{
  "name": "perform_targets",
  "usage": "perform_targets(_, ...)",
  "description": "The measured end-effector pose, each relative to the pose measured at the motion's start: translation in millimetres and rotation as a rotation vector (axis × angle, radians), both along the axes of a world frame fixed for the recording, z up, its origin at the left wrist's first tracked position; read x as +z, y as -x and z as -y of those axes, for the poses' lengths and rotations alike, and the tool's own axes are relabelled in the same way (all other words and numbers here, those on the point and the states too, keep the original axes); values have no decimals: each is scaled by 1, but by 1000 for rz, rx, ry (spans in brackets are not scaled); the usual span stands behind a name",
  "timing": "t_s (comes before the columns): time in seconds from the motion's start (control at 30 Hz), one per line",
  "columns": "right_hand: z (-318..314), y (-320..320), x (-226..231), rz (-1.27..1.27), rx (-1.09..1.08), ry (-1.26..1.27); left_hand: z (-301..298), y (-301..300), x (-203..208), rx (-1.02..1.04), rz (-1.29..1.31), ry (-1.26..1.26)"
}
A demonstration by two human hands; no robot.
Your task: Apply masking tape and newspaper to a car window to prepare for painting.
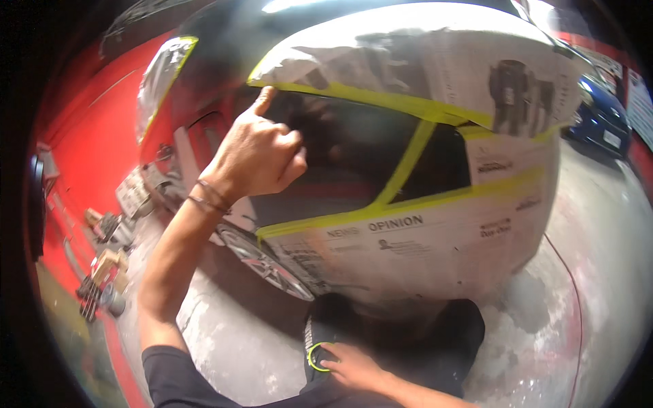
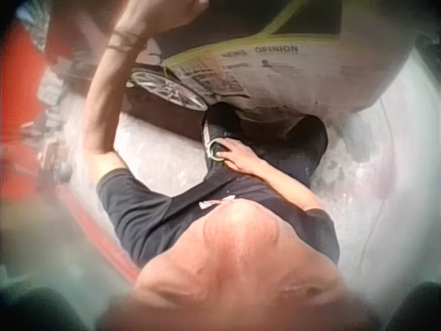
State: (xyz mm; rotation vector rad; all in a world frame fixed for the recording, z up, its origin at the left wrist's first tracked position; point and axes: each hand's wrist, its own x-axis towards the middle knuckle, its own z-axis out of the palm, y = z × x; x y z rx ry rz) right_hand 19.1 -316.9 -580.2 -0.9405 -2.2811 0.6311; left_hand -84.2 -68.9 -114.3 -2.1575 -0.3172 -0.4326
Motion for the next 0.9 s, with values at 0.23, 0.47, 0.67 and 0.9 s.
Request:
perform_targets(0.23,0,-15,24,-77,-37,126,42,-30,-22,-393,145,266)
perform_targets(0.47,17,-125,161,-305,-188,195,122,-2,-183,-273,-212,1309)
perform_targets(0.67,-13,-154,258,-192,-311,-267,101,9,-198,-568,236,1445)
perform_targets(0.9,-86,-185,351,181,-1074,-1387,111,14,-232,-568,694,1385)
